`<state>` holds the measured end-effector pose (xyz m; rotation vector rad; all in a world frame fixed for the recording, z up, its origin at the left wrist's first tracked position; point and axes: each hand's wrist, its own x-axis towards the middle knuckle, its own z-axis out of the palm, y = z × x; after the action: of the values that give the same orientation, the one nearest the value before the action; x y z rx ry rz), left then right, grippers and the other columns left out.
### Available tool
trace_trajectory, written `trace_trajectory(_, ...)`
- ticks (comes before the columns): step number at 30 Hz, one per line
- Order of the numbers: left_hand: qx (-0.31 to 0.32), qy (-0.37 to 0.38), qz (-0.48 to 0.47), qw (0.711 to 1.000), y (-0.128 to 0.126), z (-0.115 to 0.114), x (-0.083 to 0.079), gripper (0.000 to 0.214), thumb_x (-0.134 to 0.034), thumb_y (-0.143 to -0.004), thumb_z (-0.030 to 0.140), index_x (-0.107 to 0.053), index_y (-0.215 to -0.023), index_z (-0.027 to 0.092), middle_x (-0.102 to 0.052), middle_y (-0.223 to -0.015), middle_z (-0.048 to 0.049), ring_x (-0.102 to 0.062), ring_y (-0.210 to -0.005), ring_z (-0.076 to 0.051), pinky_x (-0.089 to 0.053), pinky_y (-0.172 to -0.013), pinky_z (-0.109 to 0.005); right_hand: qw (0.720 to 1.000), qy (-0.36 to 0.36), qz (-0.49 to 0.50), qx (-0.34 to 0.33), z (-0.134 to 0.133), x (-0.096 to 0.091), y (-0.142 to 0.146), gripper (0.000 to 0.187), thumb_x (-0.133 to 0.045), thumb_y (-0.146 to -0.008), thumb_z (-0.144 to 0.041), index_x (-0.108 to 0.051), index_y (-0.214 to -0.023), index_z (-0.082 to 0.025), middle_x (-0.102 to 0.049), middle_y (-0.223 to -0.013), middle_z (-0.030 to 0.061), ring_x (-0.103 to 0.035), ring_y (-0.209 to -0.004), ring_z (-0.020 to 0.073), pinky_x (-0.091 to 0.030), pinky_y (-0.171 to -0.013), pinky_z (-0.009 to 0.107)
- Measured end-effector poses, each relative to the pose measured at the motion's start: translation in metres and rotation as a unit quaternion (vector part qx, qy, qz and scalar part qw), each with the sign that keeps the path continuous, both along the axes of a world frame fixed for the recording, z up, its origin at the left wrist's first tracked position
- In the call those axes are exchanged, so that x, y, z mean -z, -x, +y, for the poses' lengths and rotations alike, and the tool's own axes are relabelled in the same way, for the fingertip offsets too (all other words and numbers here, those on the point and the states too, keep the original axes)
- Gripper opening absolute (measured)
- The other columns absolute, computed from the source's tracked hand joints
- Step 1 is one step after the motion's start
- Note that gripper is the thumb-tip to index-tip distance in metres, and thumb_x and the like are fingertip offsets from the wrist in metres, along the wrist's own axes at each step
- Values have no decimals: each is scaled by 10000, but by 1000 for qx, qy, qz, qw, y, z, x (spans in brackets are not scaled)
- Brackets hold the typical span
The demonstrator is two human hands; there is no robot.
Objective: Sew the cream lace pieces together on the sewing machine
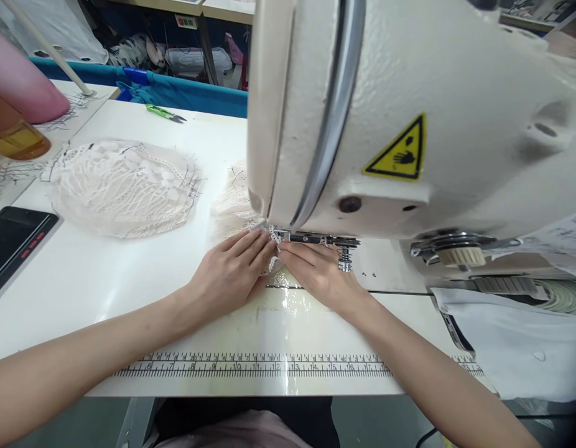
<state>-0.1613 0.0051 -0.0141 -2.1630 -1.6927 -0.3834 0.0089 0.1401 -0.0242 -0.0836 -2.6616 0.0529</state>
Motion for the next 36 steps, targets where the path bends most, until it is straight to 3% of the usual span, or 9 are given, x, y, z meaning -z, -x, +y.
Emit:
trace_trajectory(6, -5, 6, -5, 1000, -1, 0, 0, 362, -484, -933, 218, -612, -1226, 48, -645, -1245, -157, -597, -1184, -290, -493, -1018, -410, 997, 67, 3, 31, 3, -4, 0, 235, -540, -917, -121, -692, -1052, -240, -716, -1106, 25, -672, -974, 166, -534, -857, 306)
trace_trajectory(11, -7, 9, 9, 1000, -1, 2, 0, 365, -485, -940, 223, -606, -1239, 52, -646, -1241, -161, -601, -1177, -297, -502, -995, -412, 992, 104, 22, 61, 4, -3, 4, 184, -525, -944, -192, -707, -965, -211, -733, -1006, 34, -671, -911, 166, -518, -834, 308)
trace_trajectory(14, -9, 4, 11, 1000, -1, 2, 0, 366, -488, -954, 241, -600, -1252, 60, -650, -1230, -171, -604, -1174, -301, -509, -978, -413, 994, 72, 35, 75, 7, 1, 5, 164, -542, -945, -221, -703, -959, -202, -739, -966, 29, -676, -874, 156, -512, -805, 298)
trace_trajectory(19, 42, -14, 55, 998, 3, 0, 2, 326, -486, -943, 127, -602, -1241, 66, -625, -1282, -122, -600, -1185, -268, -508, -1002, -408, 999, -24, 38, 31, 13, 5, 2, 178, -569, -916, -165, -684, -1040, -221, -737, -1014, 16, -679, -846, 144, -521, -778, 296)
trace_trajectory(27, 81, -9, 49, 995, 17, -1, -2, 337, -416, -965, 139, -618, -1216, 42, -646, -1237, -135, -623, -1155, -257, -491, -1048, -411, 992, -125, -22, -4, 3, -8, 0, 266, -493, -918, -37, -646, -1105, -146, -712, -1122, 52, -650, -975, 140, -510, -759, 268)
trace_trajectory(32, 95, -5, 59, 994, 28, 2, -6, 337, -393, -956, 105, -648, -1171, 55, -663, -1208, -130, -628, -1148, -248, -474, -1065, -405, 990, -140, 15, 11, -9, -9, 6, 201, -509, -929, -74, -643, -1039, -176, -729, -1019, 0, -638, -951, 118, -464, -749, 272)
trace_trajectory(36, 94, -24, 73, 993, 26, 3, -6, 299, -431, -949, 107, -663, -1127, 43, -682, -1170, -141, -642, -1122, -262, -481, -1054, -419, 988, -146, 53, -16, -12, -7, 12, 131, -554, -900, -87, -639, -931, -181, -725, -907, -25, -626, -919, 107, -466, -747, 258)
